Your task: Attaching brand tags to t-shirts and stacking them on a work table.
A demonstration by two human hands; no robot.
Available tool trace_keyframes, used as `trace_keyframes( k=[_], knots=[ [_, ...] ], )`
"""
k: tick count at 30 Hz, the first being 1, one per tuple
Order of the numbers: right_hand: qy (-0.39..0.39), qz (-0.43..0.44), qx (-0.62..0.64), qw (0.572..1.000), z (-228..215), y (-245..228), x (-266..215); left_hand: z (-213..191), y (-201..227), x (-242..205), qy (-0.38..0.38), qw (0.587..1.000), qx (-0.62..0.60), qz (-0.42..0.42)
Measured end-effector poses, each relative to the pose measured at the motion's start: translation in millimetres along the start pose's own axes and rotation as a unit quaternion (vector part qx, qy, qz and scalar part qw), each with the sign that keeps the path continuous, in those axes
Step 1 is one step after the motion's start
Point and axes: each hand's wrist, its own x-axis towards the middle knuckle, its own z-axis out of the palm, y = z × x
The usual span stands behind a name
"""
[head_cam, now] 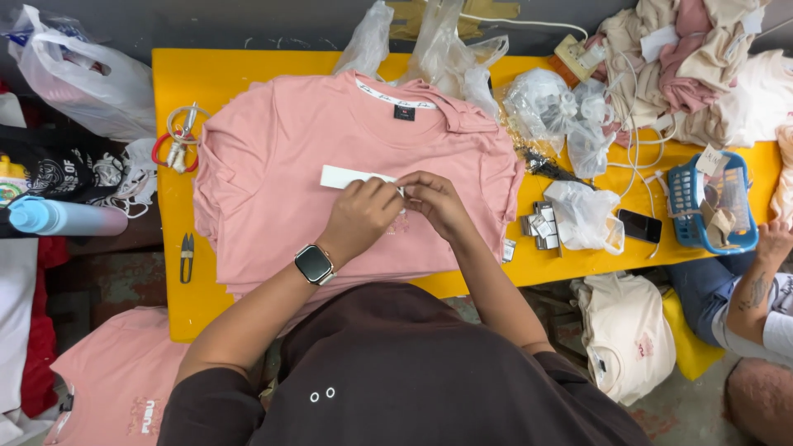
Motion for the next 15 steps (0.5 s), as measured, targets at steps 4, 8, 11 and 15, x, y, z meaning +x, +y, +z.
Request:
trace_keyframes(
  k=[4, 8, 11, 15],
  knots=[
    [-0.020, 0.102, 0.128, 0.986, -33, 45, 24, 20, 5, 2, -0.030, 0.998, -0.012, 0.054],
    [0.049, 0.087, 0.137, 0.986, -41, 44, 57, 13, 0, 32, -0.154, 0.979, -0.107, -0.087],
    [0.139, -0.026, 0.089, 0.986, -45, -3, 93, 29, -13, 35, -0.228, 0.884, -0.309, -0.267],
    [0.224, -0.103, -0.029, 0.969, -57, -4, 141, 79, -39, 27, -0.172, 0.838, -0.361, -0.372]
  ],
)
